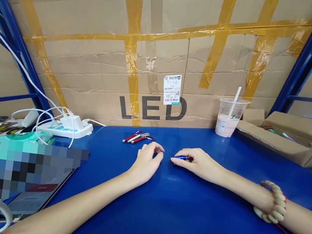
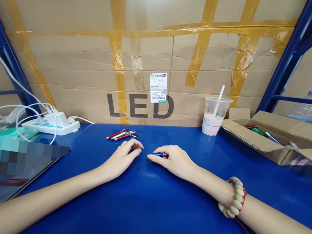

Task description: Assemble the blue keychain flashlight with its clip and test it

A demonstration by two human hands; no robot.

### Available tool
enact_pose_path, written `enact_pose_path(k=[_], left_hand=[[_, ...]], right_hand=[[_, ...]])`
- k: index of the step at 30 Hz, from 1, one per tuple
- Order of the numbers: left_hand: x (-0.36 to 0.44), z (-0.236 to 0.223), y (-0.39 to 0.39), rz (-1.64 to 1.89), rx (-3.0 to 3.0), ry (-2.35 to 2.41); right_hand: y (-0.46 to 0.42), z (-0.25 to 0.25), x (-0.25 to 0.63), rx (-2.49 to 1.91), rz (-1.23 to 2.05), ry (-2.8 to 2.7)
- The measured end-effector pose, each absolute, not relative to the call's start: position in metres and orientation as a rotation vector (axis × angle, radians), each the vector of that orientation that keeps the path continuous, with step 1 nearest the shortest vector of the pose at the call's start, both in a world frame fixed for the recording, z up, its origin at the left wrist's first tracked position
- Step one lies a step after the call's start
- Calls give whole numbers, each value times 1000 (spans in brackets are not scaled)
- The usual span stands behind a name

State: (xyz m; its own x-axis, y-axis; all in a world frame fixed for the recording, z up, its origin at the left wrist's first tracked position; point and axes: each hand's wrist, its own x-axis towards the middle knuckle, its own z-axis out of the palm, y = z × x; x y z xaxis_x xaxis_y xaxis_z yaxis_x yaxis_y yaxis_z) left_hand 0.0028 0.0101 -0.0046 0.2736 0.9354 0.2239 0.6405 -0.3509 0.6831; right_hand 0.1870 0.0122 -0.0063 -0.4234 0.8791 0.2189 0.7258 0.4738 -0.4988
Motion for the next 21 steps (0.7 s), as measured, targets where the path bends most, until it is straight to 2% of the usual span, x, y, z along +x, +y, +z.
enact_pose_path(k=[15,17,21], left_hand=[[4,-2,8,829,2092,1417],[4,-2,8,831,2093,1414],[3,-2,8,821,2089,1416]], right_hand=[[13,-6,188,-1311,460,-2290],[14,-7,189,-1358,326,-2306],[20,-9,197,-1639,-176,-2394]])
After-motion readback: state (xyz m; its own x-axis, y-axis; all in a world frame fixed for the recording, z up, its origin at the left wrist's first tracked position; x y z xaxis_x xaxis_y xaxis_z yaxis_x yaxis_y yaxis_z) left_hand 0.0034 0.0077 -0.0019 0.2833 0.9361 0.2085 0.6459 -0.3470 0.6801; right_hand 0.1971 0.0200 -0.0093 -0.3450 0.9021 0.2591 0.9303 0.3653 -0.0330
